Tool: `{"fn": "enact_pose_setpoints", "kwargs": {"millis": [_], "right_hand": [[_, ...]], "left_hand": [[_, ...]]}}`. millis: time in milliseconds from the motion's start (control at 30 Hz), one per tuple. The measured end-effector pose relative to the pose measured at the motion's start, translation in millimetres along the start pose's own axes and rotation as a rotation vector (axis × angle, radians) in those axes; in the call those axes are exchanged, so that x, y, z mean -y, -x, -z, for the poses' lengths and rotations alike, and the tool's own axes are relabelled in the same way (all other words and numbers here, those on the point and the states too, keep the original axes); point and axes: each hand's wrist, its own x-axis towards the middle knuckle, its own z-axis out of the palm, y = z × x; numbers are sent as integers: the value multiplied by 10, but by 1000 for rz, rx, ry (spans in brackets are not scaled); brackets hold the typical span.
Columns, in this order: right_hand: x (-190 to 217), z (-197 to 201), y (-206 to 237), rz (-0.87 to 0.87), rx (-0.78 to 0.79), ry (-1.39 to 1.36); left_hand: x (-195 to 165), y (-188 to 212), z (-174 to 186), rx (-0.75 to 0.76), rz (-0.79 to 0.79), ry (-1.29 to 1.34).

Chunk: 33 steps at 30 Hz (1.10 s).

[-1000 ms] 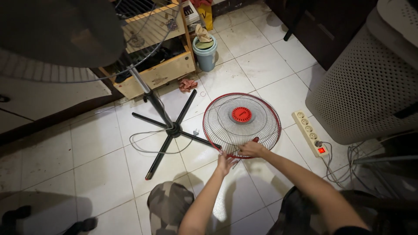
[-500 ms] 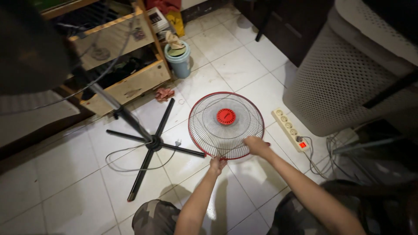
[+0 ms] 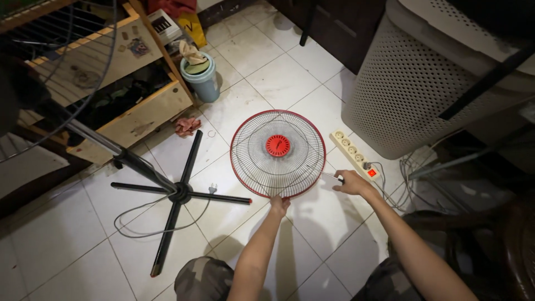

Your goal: The person disassembles a standing electric fan, unscrewing and removing the front grille, then detaching the blade cap, fan blades, and rear grille, and sets the parts on the floor. They then reattach the rear grille and blades and use a screwdriver to tighten the blade cap.

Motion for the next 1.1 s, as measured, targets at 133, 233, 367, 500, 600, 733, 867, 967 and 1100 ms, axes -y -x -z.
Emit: {"fn": "enact_pose_setpoints", "kwargs": {"millis": [133, 233, 367, 500, 600, 733, 867, 967, 1100], "right_hand": [[-281, -56, -24, -8, -3, -15], [-356, -29, -21, -57, 44, -27], [-334, 21, 41, -67, 52, -22], [-235, 78, 122, -100, 56, -16], [-212, 73, 147, -86, 3, -46], [-224, 58, 129, -45, -61, -42], [-110, 108, 188, 48, -170, -176], [129, 149, 286, 78, -239, -308], [692, 102, 434, 64, -236, -748]], "left_hand": [[15, -92, 45, 130, 7, -255], [-45, -51, 76, 49, 140, -385], [-95, 183, -13, -296, -90, -435], [-104, 365, -14, -269, -274, -720], [-105, 426, 49, -156, -96, -820], [-183, 469, 150, -125, 54, -1031], [-371, 628, 219, -55, 59, -1063], [-571, 900, 231, -21, -21, -907], [-969, 1383, 295, 62, -205, -736]]}}
